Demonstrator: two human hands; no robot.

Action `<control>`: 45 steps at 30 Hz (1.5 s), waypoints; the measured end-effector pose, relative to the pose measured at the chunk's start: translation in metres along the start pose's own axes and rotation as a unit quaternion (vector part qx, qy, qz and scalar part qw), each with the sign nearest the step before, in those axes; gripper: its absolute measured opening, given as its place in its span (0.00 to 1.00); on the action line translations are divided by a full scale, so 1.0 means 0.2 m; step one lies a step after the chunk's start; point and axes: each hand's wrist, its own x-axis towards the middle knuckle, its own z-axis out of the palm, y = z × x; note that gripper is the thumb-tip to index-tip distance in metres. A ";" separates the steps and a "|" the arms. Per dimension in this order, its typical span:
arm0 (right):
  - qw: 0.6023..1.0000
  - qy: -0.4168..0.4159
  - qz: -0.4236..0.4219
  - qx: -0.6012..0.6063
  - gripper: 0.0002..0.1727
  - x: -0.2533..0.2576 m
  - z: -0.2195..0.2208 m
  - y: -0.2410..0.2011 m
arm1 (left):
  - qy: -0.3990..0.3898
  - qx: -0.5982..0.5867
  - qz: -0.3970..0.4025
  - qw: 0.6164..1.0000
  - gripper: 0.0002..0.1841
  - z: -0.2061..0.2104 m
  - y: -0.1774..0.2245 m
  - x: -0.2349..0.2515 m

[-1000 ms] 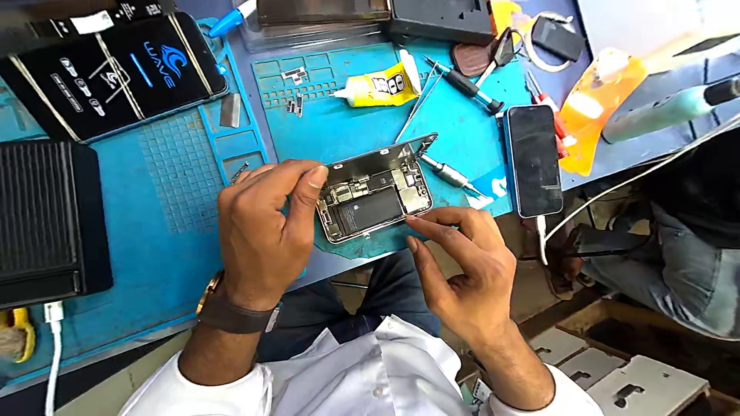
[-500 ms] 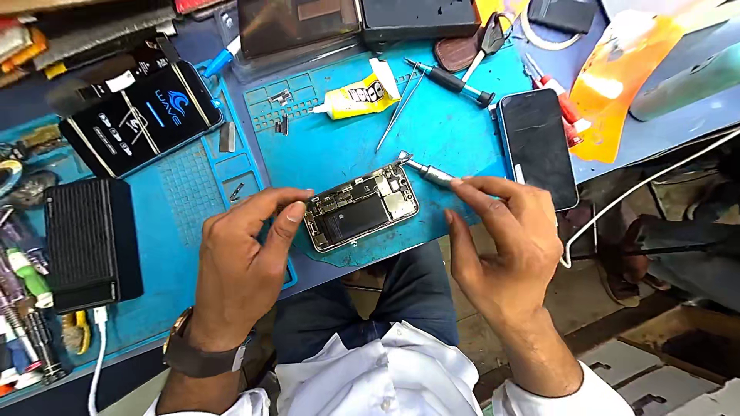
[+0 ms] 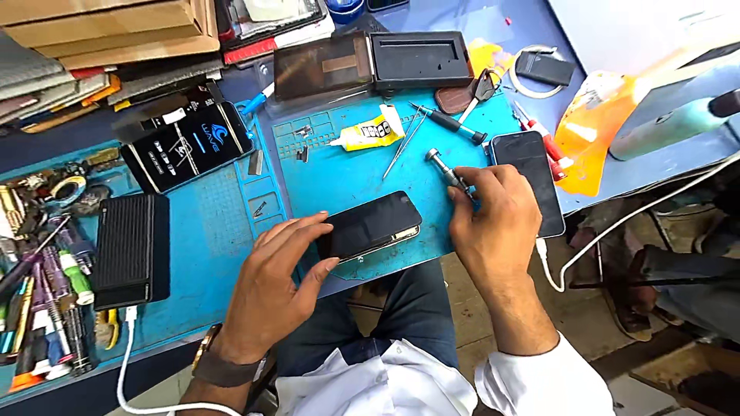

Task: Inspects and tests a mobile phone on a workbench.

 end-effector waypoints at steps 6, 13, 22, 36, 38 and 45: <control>0.978 -0.025 -0.124 0.164 0.23 0.01 -0.03 -0.02 | 0.027 0.026 -0.002 0.999 0.24 0.06 0.01 -0.03; 0.936 -0.167 -0.249 0.184 0.45 0.02 0.03 -0.05 | 0.054 0.029 0.013 0.998 0.24 0.11 -0.01 -0.04; 0.941 -0.160 -0.245 0.170 0.45 0.03 0.10 0.00 | 0.070 0.031 0.021 0.997 0.27 0.14 -0.03 -0.04; 0.943 -0.133 -0.249 0.175 0.45 0.02 0.11 0.01 | 0.068 0.035 0.014 0.997 0.27 0.14 -0.03 -0.04; 0.944 -0.128 -0.251 0.173 0.45 0.01 0.11 0.01 | 0.066 0.035 0.014 0.997 0.28 0.14 -0.03 -0.04; 0.949 -0.113 -0.245 0.164 0.45 0.00 0.11 -0.01 | 0.069 0.027 0.008 0.997 0.27 0.14 -0.02 -0.04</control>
